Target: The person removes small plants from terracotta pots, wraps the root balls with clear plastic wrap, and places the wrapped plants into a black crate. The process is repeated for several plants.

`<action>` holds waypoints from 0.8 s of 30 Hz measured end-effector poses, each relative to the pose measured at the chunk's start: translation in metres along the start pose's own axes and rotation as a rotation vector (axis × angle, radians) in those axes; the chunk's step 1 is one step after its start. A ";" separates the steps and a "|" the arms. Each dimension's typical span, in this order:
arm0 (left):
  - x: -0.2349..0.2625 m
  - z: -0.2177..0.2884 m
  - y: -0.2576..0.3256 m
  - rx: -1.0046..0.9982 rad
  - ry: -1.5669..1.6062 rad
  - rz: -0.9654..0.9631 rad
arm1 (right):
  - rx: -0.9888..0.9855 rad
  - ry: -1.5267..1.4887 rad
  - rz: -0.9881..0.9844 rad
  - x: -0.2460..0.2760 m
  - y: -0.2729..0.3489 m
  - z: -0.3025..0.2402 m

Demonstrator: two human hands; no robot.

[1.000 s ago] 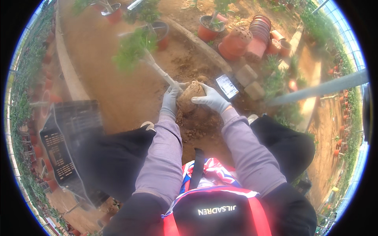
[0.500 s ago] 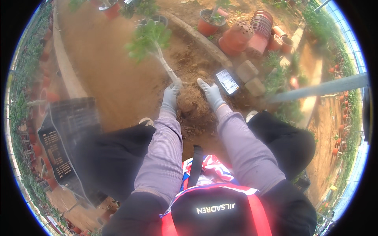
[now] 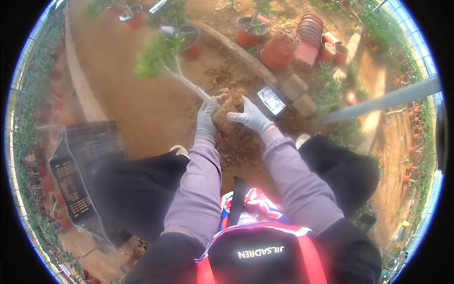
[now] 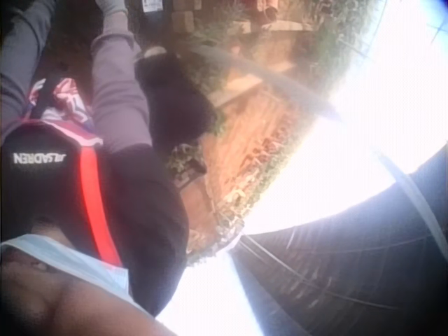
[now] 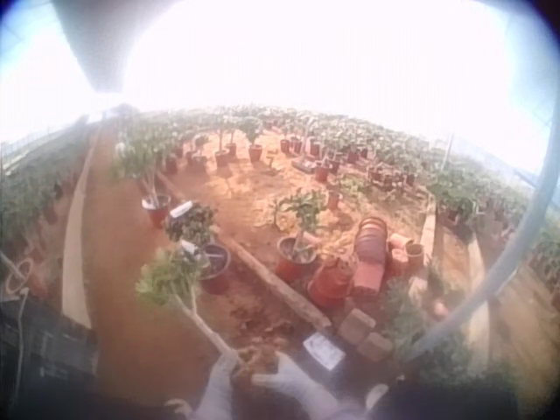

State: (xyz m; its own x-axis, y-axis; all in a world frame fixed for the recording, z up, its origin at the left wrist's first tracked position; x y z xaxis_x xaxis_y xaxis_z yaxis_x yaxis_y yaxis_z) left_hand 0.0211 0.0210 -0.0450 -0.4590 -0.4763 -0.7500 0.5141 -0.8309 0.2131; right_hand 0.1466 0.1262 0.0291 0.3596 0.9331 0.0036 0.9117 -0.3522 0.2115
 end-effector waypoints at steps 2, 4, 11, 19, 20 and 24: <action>0.002 0.000 0.001 0.023 -0.042 0.057 | -0.021 0.060 0.164 -0.006 -0.006 0.016; 0.005 -0.003 0.002 0.032 -0.017 0.086 | -0.084 0.184 0.311 -0.010 -0.014 0.039; 0.013 -0.014 0.003 0.111 0.106 0.053 | -0.211 -0.044 0.308 0.017 -0.034 0.079; 0.011 0.003 -0.011 -0.069 -0.383 0.241 | -0.057 0.147 0.095 0.010 -0.004 0.037; 0.008 0.004 -0.009 -0.140 -0.441 0.223 | -0.058 0.355 0.005 0.006 -0.004 0.034; -0.003 0.006 -0.002 -0.075 -0.016 0.026 | -0.078 -0.192 -0.093 0.013 -0.008 0.033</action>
State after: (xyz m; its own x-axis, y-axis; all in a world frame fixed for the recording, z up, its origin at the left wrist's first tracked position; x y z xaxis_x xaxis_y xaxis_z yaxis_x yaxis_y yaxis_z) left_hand 0.0167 0.0222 -0.0394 -0.4559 -0.5025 -0.7346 0.5786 -0.7945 0.1843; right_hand 0.1506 0.1390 -0.0051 0.3131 0.9276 -0.2039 0.9272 -0.2521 0.2770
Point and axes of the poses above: each hand's wrist, its own y-axis away from the middle knuckle, its own x-axis out of the back of the hand, z = x × y, the point moved 2 cm from there along -y, towards the middle knuckle, and after that the axes turned 6 degrees about -z, right-handed, at the moved point
